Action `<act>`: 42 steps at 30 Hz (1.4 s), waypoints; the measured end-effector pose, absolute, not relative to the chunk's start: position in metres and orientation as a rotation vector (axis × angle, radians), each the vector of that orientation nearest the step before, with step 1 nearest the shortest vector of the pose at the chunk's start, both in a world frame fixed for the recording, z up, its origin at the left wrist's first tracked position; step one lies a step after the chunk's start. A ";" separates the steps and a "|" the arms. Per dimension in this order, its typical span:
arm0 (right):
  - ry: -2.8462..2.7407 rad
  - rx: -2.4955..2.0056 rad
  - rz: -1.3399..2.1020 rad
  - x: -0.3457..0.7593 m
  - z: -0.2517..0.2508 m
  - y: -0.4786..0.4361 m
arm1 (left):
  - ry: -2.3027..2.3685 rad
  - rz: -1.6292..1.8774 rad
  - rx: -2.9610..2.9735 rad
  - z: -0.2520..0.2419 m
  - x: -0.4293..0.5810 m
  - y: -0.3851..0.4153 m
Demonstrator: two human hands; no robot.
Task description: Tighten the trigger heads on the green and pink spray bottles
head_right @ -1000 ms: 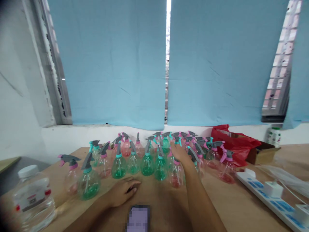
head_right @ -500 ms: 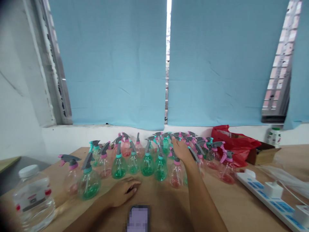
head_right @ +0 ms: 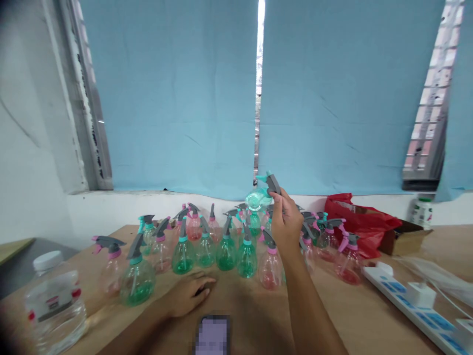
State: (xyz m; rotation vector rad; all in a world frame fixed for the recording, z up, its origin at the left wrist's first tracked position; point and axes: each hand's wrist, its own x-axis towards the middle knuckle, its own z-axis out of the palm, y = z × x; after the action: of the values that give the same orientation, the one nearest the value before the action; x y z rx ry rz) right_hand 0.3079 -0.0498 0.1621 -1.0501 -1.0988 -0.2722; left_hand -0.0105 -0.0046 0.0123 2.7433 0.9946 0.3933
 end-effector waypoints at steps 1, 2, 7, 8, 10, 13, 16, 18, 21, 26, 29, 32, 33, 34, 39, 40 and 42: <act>-1.076 -0.995 -0.273 0.303 0.165 -0.053 | 0.997 0.395 2.742 0.012 -0.011 -0.004; -1.056 -0.936 -0.272 0.297 0.167 -0.055 | 1.001 0.394 2.743 0.011 -0.011 -0.004; -1.059 -0.700 -0.147 0.264 0.168 -0.053 | 1.011 0.403 2.757 0.009 -0.011 -0.004; -1.088 -0.684 -0.094 0.256 0.164 -0.050 | 1.007 0.403 2.755 0.009 -0.011 -0.003; -1.140 -0.675 0.021 0.239 0.152 -0.040 | 0.986 0.409 2.753 0.010 -0.010 -0.003; -1.225 -0.712 0.186 0.214 0.124 -0.023 | 0.952 0.426 2.769 0.011 -0.009 -0.004; -1.272 -0.710 0.263 0.194 0.097 -0.009 | 0.960 0.446 2.787 0.012 -0.008 -0.005; -1.334 -0.714 0.300 0.186 0.082 -0.003 | 1.002 0.439 2.802 0.011 -0.007 -0.006; -1.353 -0.734 0.343 0.184 0.065 0.003 | 1.056 0.376 2.825 0.012 -0.007 -0.007; -1.316 -0.754 0.373 0.183 0.046 0.007 | 1.063 0.357 2.825 0.012 -0.006 -0.008; -1.280 -0.720 0.411 0.182 0.041 0.007 | 1.040 0.389 2.827 0.010 -0.007 -0.006; -1.293 -0.694 0.520 0.182 0.043 0.008 | 1.014 0.417 2.822 0.007 -0.008 -0.004; -1.315 -0.691 0.568 0.184 0.044 0.008 | 1.004 0.424 2.821 0.007 -0.008 -0.003; -1.344 -0.689 0.620 0.185 0.044 0.009 | 0.991 0.428 2.820 0.006 -0.008 -0.002; -1.459 -0.703 0.918 0.193 0.046 0.015 | 0.941 0.448 2.816 0.004 -0.010 0.001; -1.470 -0.707 0.956 0.195 0.046 0.015 | 0.938 0.450 2.817 0.003 -0.010 0.001; -1.510 -0.695 0.994 0.196 0.047 0.016 | 0.939 0.457 2.822 0.001 -0.010 0.002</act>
State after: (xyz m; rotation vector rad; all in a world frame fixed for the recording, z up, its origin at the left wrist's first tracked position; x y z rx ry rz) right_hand 0.1964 0.0155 0.0469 -0.6950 -1.5096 0.9939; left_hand -0.0103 0.0016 0.0013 2.8222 0.9393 0.4568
